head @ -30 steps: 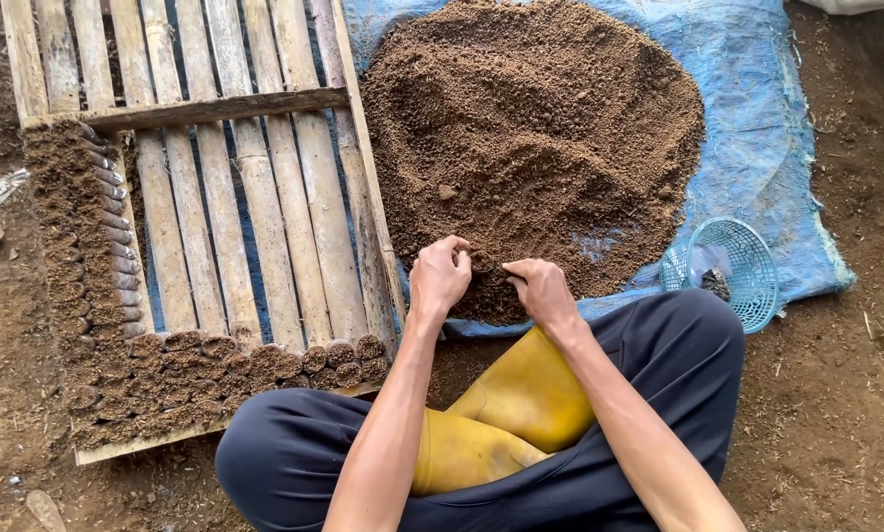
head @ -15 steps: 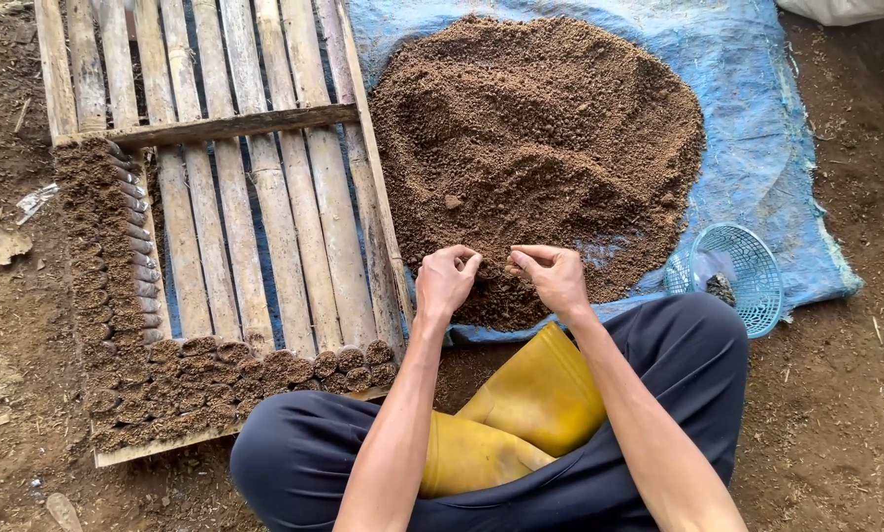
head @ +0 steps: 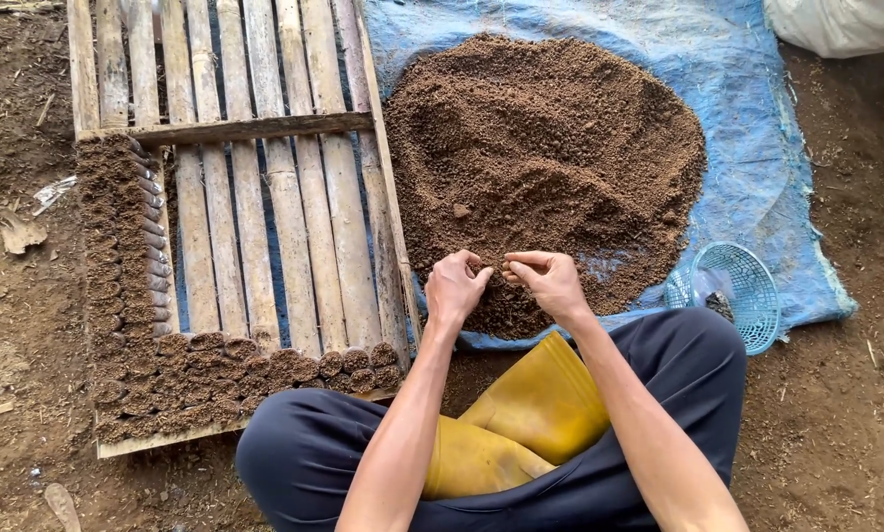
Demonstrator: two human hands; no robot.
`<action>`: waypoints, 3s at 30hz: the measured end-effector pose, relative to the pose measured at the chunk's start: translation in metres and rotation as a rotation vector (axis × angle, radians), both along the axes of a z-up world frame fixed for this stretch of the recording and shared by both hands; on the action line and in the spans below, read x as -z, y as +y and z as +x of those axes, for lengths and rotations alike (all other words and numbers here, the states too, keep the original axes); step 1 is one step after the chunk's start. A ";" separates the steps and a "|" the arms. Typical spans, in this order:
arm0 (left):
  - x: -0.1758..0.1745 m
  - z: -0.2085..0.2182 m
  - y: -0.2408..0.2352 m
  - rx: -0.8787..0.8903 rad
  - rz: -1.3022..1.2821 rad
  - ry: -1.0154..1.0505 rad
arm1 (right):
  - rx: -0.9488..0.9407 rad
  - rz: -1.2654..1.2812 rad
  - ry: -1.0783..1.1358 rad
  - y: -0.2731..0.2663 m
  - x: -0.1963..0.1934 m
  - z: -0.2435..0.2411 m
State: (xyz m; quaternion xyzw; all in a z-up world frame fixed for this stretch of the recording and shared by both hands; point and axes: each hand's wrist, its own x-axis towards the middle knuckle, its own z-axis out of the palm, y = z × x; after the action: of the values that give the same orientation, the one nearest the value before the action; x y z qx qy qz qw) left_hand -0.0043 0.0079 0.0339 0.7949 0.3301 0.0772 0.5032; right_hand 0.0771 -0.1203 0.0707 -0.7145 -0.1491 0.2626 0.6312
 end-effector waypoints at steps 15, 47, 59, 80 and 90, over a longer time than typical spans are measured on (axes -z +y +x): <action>0.007 0.001 0.008 -0.081 -0.123 -0.005 | -0.052 -0.107 -0.075 0.010 -0.016 -0.003; -0.003 0.001 0.011 -0.025 -0.077 -0.025 | -0.388 -0.270 -0.414 0.017 -0.005 0.033; 0.000 0.000 0.010 -0.001 -0.052 -0.029 | -0.386 -0.231 -0.377 0.013 -0.026 0.029; 0.000 0.000 0.006 0.020 -0.031 -0.056 | -0.409 -0.335 -0.254 0.012 -0.035 0.040; -0.005 0.000 0.001 0.135 0.092 -0.140 | -0.445 -0.324 -0.236 0.010 -0.043 0.039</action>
State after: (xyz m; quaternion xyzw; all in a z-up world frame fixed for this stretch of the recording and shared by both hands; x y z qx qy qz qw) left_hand -0.0048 0.0092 0.0387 0.8303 0.2360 0.1137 0.4918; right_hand 0.1164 -0.1105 0.1139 -0.7813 -0.3303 0.3300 0.4143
